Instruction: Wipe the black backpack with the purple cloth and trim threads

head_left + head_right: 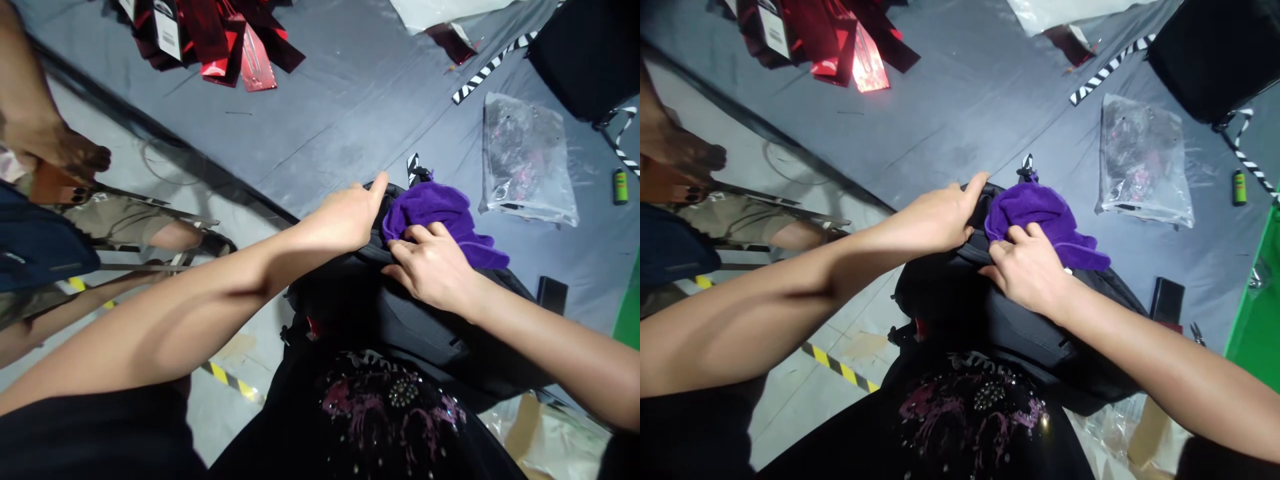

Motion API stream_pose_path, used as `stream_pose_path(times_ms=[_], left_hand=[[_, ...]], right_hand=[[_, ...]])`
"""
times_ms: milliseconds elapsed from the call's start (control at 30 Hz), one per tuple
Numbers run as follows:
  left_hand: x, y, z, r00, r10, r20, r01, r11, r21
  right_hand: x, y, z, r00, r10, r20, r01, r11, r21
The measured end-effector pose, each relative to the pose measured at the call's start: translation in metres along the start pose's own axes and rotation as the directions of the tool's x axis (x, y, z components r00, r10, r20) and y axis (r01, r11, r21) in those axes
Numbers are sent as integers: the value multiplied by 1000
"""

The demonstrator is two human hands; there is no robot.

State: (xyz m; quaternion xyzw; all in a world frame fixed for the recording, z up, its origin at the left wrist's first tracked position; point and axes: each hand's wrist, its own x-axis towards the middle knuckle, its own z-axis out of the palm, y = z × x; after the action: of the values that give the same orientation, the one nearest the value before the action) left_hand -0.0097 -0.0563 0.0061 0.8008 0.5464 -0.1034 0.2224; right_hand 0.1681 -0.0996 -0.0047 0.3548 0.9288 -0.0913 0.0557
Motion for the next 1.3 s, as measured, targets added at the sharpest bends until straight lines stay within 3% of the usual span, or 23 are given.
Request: stream_pose_path(times_ms=[100, 233, 400, 500, 567, 700, 833, 900, 967, 1000, 1067, 1133, 1200, 1300], left_hand=[[0, 0, 0, 1000, 5, 1, -5, 1000, -3], [0, -2, -1, 1000, 13, 10, -13, 1000, 4], [2, -1, -1, 1000, -11, 14, 12, 1000, -20], [2, 1, -1, 1000, -6, 16, 6, 1000, -15], [2, 2, -1, 1000, -18, 23, 18, 1000, -1], [1, 1, 0, 1000, -13, 0, 13, 1000, 14], [0, 0, 0, 1000, 3, -15, -3, 1000, 18], [0, 1, -1, 1000, -14, 0, 14, 999, 30], [1, 4, -1, 999, -35, 17, 34, 998, 48], [1, 5, -1, 999, -45, 18, 44, 998, 54], [1, 9, -1, 997, -72, 8, 71, 995, 67], [-1, 13, 0, 995, -102, -19, 103, 992, 79], [-2, 16, 1, 992, -125, -36, 127, 988, 86], [-3, 20, 1, 987, -158, -25, 160, 983, 88]], right_hand=[[0, -1, 0, 997, -62, -42, 66, 993, 102], [4, -4, 0, 998, 64, 17, -65, 996, 66], [8, -5, -3, 1000, -17, 9, 16, 990, 142], [4, -5, -6, 989, 122, 89, -124, 992, 16], [1, -5, -6, 983, 151, 104, -149, 989, -23], [-2, -1, -5, 998, 40, 52, -43, 997, 59], [-17, 14, -22, 980, 131, 147, -152, 978, 145], [-22, 28, -40, 979, 196, 50, -201, 916, 346], [-17, 46, -64, 920, 348, -179, -207, 820, 533], [-11, 57, -77, 849, 425, -313, -180, 791, 584], [2, 82, -102, 656, 511, -556, -117, 795, 595], [8, 108, -118, 508, 522, -685, -98, 825, 556], [-1, 131, -115, 471, 526, -709, -142, 838, 527], [-47, 158, -73, 529, 622, -577, -399, 783, 478]])
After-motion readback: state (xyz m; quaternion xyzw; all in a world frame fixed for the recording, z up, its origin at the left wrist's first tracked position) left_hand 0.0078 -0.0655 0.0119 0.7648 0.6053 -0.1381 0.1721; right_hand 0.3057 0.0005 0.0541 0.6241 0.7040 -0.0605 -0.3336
